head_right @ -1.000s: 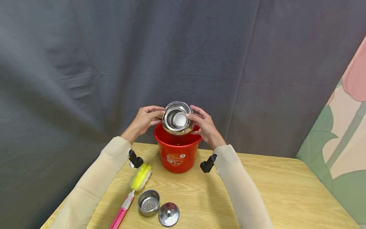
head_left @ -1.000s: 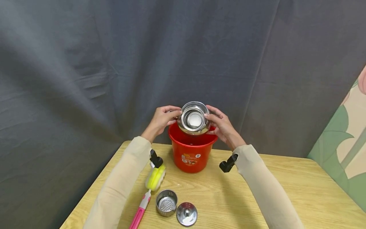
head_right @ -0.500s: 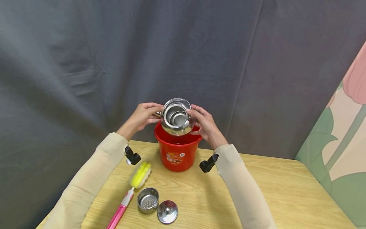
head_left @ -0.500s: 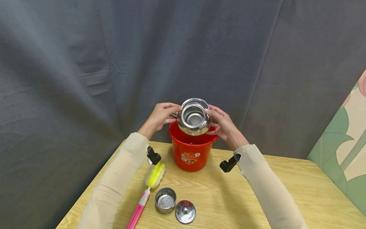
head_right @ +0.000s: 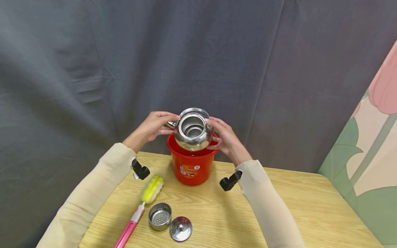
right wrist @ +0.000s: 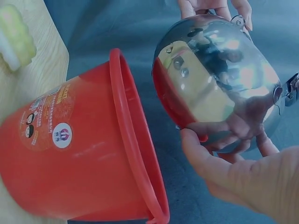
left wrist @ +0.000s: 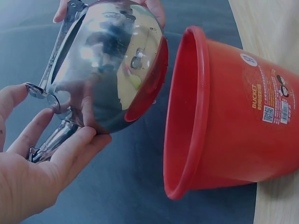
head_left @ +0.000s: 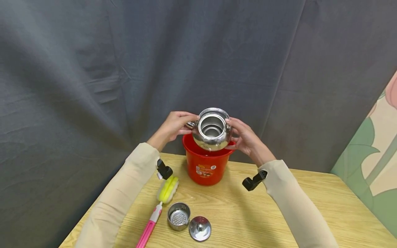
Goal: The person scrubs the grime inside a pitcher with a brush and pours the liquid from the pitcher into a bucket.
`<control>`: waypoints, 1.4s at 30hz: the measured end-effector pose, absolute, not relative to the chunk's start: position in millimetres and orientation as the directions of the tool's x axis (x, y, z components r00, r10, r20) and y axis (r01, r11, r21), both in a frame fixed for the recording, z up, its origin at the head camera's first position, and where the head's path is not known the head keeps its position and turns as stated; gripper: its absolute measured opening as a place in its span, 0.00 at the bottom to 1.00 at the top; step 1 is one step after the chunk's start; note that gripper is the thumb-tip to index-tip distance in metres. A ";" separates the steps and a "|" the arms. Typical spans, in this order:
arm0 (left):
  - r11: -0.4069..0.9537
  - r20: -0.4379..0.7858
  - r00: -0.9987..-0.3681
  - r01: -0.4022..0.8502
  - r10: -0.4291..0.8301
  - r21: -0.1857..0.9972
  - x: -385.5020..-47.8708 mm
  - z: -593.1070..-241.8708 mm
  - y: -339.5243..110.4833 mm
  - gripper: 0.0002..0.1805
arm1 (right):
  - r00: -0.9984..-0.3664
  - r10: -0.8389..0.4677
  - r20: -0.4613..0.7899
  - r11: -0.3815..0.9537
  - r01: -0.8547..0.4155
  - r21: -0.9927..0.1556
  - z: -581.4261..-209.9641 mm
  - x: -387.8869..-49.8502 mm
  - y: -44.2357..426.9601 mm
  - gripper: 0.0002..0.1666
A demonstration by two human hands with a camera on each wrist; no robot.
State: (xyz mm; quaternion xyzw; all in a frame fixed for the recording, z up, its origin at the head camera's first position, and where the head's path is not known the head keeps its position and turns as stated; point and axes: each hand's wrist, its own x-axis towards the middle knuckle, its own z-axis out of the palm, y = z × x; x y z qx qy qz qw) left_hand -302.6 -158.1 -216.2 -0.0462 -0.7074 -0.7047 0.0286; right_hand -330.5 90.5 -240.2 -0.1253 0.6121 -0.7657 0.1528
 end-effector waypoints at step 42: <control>0.100 0.087 -0.977 0.108 0.197 0.989 -244.6 -224.9 -145.0 0.17 | -0.908 -0.415 -0.053 -0.107 0.107 -0.989 -255.0 -269.5 122.8 0.20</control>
